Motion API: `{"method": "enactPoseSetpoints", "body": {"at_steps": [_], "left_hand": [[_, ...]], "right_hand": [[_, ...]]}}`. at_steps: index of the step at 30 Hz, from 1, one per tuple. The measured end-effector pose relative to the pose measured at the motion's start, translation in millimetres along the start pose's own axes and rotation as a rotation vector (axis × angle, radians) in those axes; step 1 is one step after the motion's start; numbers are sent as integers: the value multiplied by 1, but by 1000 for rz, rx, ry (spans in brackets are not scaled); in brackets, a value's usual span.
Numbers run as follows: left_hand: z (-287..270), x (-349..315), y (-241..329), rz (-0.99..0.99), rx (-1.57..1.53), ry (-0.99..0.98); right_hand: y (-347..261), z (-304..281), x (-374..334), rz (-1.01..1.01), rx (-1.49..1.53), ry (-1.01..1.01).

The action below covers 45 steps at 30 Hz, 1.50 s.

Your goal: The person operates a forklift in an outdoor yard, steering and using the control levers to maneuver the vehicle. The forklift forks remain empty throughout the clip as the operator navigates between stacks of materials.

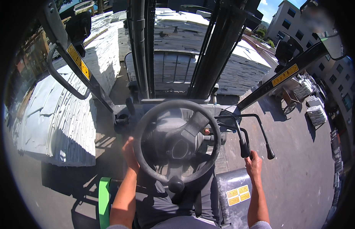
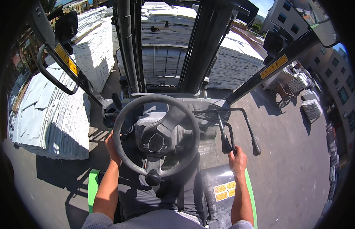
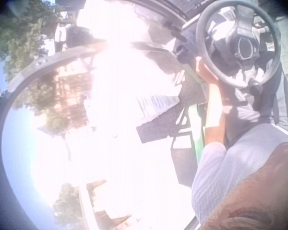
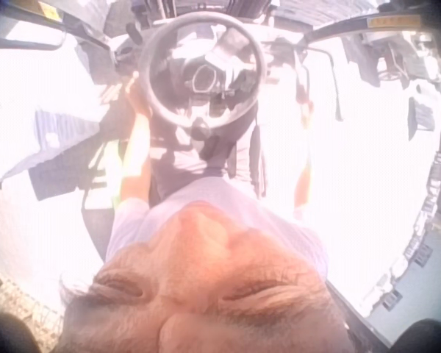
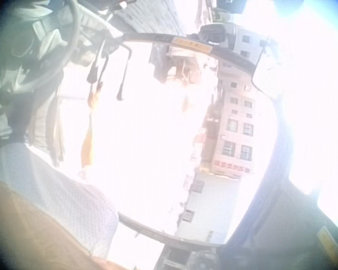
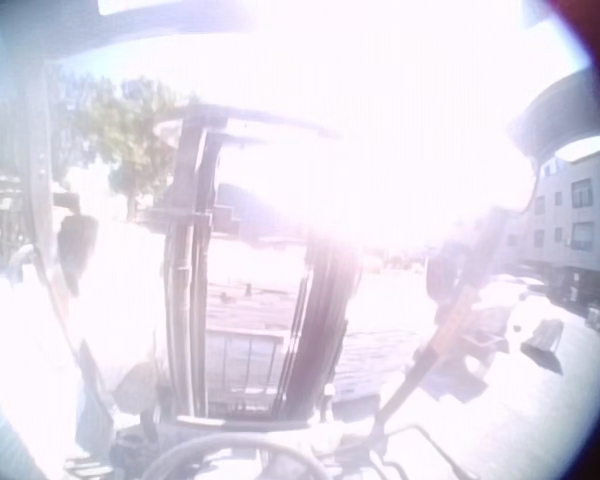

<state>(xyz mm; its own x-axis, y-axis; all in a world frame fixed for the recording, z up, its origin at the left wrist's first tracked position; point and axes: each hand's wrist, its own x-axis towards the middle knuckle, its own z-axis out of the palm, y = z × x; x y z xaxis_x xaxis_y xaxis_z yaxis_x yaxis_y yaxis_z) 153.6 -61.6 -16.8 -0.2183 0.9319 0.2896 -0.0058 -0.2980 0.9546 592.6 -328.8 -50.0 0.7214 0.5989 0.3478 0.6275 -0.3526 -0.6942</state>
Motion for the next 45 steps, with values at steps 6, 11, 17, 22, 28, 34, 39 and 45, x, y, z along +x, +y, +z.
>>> {"method": "enactPoseSetpoints", "body": {"at_steps": [6, 11, 17, 22, 28, 34, 39, 45], "left_hand": [[-3, 0, -4, -2, 38, -1], [-4, 7, -18, 117, 121, -12], [-6, 9, -25, 41, 5, -20], [-8, 7, -26, 34, 122, -46], [-11, 14, -35, -34, 37, -49], [-10, 13, -32, -114, -142, -41], [-4, 8, -18, -204, -270, -19], [-2, 12, -16, -231, -243, 3]], "right_hand": [[-11, -1, 6, -61, 88, 95], [-24, -6, 14, -118, 137, 117], [-43, -16, 27, -182, 70, 177], [-56, -21, 37, -250, 61, 220], [-58, -21, 42, -238, 36, 228], [-57, -18, 46, -264, 42, 297], [-63, -20, 52, -279, 27, 326], [-67, -20, 56, -235, 46, 279]]}}
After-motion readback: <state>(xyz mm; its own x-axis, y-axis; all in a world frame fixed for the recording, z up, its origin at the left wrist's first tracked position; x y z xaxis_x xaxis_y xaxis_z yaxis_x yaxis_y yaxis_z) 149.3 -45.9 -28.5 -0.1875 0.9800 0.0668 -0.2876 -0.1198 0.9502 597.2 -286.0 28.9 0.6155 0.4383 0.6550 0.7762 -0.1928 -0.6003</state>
